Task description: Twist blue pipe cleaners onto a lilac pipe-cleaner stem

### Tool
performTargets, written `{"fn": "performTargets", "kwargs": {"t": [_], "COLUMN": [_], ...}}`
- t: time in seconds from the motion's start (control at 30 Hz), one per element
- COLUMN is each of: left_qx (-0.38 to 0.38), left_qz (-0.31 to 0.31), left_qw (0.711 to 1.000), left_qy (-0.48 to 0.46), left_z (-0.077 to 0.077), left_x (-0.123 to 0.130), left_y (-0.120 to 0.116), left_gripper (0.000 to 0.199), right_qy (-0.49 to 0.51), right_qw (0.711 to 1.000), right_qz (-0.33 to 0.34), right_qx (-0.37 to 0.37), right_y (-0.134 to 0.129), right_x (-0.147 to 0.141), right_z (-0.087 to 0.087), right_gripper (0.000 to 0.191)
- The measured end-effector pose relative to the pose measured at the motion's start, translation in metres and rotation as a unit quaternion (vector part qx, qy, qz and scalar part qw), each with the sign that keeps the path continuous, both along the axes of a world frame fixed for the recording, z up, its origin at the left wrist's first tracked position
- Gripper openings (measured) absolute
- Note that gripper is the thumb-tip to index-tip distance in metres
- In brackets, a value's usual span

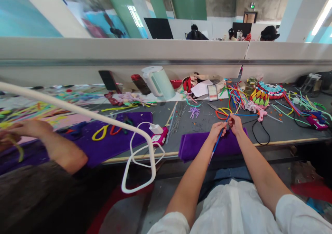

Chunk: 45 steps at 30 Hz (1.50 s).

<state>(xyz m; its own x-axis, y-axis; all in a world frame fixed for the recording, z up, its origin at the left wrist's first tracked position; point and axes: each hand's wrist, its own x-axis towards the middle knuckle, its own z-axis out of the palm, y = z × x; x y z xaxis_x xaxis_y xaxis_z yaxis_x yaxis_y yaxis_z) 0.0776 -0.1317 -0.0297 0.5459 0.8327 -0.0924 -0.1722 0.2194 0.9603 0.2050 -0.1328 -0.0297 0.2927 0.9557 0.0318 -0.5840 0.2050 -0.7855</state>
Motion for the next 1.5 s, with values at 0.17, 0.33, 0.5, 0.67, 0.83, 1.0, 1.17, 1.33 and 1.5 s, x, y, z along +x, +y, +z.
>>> {"fn": "performTargets", "kwargs": {"t": [0.17, 0.33, 0.5, 0.67, 0.83, 1.0, 1.17, 1.33, 1.5], "left_qx": [-0.043, -0.015, 0.114, 0.329, 0.399, 0.389, 0.370, 0.338, 0.149], "left_qz": [-0.041, -0.051, 0.024, 0.164, 0.177, 0.178, 0.173, 0.173, 0.097], "left_qw": [0.997, 0.999, 0.988, 0.894, 0.824, 0.830, 0.851, 0.876, 0.973], "left_qy": [-0.059, -0.005, 0.096, 0.256, 0.361, 0.358, 0.329, 0.298, 0.148], "left_z": [0.003, 0.003, -0.001, -0.002, -0.001, 0.000, 0.001, 0.000, -0.004], "left_x": [-0.003, 0.001, 0.009, 0.012, 0.012, 0.011, 0.009, 0.009, 0.007], "left_y": [0.003, -0.003, -0.009, -0.012, -0.021, -0.022, -0.021, -0.018, -0.006], "left_gripper": [0.038, 0.040, 0.040, 0.033, 0.024, 0.027, 0.034, 0.033, 0.034], "right_qy": [-0.002, -0.050, -0.085, -0.129, -0.181, -0.186, -0.162, -0.140, -0.122], "right_qw": [0.999, 0.998, 0.987, 0.969, 0.951, 0.955, 0.969, 0.977, 0.983], "right_qz": [0.033, -0.047, -0.134, -0.209, -0.249, -0.227, -0.175, -0.153, -0.127], "right_qx": [0.033, -0.013, -0.038, -0.030, -0.030, -0.048, -0.059, -0.055, -0.051], "right_y": [-0.003, -0.002, 0.004, 0.008, 0.009, 0.009, 0.008, 0.006, 0.004], "right_x": [-0.001, 0.000, 0.001, -0.001, -0.002, -0.003, -0.007, -0.007, -0.006], "right_z": [0.004, 0.001, -0.008, -0.014, -0.015, -0.016, -0.013, -0.009, -0.007], "right_gripper": [0.027, 0.026, 0.028, 0.019, 0.010, 0.014, 0.019, 0.022, 0.024]}}
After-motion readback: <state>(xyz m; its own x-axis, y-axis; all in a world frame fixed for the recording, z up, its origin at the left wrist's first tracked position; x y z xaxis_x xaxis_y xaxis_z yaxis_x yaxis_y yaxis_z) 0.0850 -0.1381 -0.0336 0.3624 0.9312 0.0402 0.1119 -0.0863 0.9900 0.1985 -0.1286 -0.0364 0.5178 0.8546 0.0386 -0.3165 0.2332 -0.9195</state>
